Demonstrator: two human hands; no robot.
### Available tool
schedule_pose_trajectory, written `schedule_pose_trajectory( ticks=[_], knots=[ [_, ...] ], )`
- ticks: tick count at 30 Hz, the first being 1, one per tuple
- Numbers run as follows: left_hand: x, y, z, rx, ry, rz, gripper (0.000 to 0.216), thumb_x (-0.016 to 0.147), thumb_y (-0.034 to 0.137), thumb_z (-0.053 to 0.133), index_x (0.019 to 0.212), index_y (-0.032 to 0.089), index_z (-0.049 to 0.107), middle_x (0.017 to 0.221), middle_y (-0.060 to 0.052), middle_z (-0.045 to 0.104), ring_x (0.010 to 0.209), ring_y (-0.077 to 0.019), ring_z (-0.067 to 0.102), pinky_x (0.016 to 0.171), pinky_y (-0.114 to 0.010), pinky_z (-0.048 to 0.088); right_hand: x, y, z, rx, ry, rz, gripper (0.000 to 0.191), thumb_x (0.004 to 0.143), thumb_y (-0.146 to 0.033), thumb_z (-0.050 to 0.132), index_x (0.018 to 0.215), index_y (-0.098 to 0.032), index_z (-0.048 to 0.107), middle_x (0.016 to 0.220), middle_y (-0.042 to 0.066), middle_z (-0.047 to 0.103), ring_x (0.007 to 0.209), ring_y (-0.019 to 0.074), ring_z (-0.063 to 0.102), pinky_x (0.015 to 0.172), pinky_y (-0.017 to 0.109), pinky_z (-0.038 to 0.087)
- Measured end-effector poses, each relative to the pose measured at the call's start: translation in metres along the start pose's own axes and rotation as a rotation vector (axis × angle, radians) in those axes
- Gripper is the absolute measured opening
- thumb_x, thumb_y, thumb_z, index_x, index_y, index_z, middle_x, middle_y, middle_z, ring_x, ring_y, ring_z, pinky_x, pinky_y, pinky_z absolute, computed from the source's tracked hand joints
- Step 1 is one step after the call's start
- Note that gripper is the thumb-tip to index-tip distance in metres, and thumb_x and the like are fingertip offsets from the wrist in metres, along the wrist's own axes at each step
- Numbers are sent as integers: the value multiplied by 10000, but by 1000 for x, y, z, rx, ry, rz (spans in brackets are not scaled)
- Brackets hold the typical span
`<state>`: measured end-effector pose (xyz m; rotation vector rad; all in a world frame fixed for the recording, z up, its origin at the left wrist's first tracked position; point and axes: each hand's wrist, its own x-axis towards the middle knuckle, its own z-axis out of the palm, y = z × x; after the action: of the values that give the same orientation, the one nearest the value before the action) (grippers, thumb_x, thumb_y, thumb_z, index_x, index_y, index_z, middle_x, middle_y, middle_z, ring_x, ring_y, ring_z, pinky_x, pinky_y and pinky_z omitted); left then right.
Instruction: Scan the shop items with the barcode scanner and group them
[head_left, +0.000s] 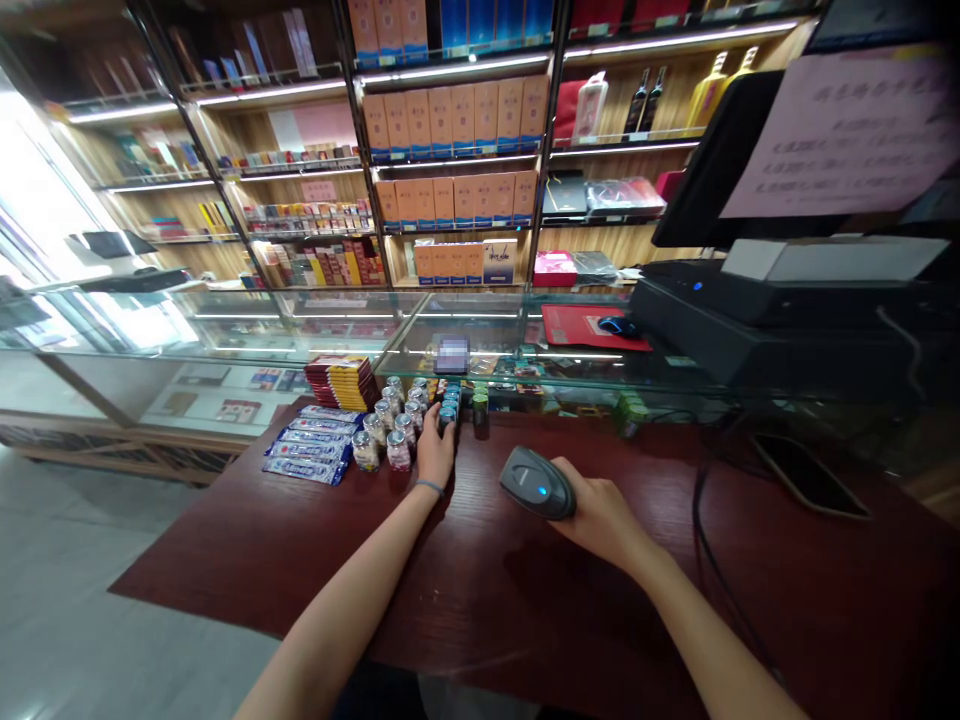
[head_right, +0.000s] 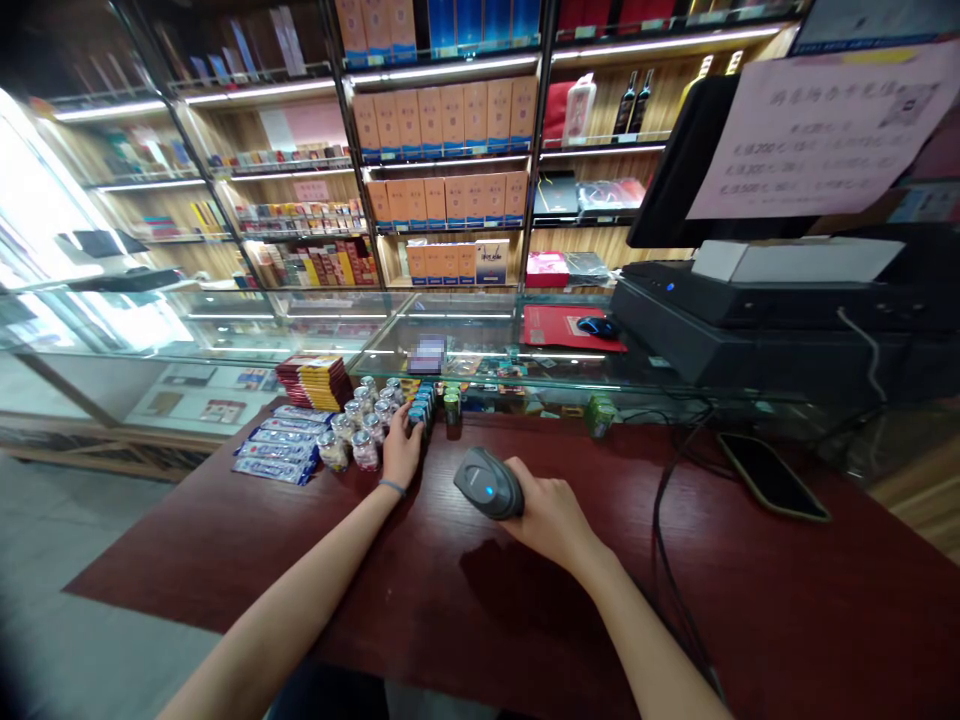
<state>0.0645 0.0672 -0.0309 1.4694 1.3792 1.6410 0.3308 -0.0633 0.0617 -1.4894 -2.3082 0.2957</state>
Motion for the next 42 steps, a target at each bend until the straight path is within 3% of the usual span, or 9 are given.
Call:
schedule_pose_trajectory(
  ticks=[8,17,22,25,29,36,42],
  knots=[
    [-1,3,-2,69,21,64,583,881,223,641,1435,196,460,1469,-155,530,1392,-284,496,1200,-482,357,0,4,0,15,39,28,404,766,-225,632,1131,-272,465,877,26,775,839,322,767,613,296,411],
    [-11,30,-3,334,76,406,582,907,278,649,1444,186,445,1507,-187,434,1448,-316,385,1206,-543,319,0,20,-14,79,205,175,309,777,-331,641,1066,-281,543,853,40,776,889,352,763,654,315,456],
    [-19,55,12,286,181,593,481,905,321,678,1351,215,534,1356,-150,519,1320,-289,497,1144,-517,409,-5,42,-36,127,361,293,407,763,-319,657,1160,-265,585,929,62,788,940,343,755,700,322,495],
    [-22,69,45,195,109,590,466,901,341,686,1330,220,547,1269,-131,548,1225,-268,546,1035,-465,511,-12,60,-55,171,456,391,438,768,-333,664,1197,-266,606,949,63,790,971,324,749,742,326,521],
    [-28,82,113,34,-46,473,484,910,317,673,1361,233,519,1245,-115,536,1096,-221,597,937,-411,569,-26,84,-77,232,597,484,480,783,-366,666,1249,-261,619,988,74,786,1035,315,727,798,354,537],
    [-48,89,230,-119,-289,305,510,871,204,678,1359,242,535,1232,-107,493,1062,-213,599,927,-405,565,-57,111,-99,264,725,575,371,801,-413,643,1132,-245,661,846,61,761,800,285,733,644,335,529],
    [-57,82,284,-116,-406,221,504,832,140,688,1315,242,586,1184,-92,481,1067,-227,586,963,-429,525,-72,128,-103,221,765,538,440,835,-429,600,1214,-208,629,813,71,745,816,288,732,642,337,535]
  ],
)
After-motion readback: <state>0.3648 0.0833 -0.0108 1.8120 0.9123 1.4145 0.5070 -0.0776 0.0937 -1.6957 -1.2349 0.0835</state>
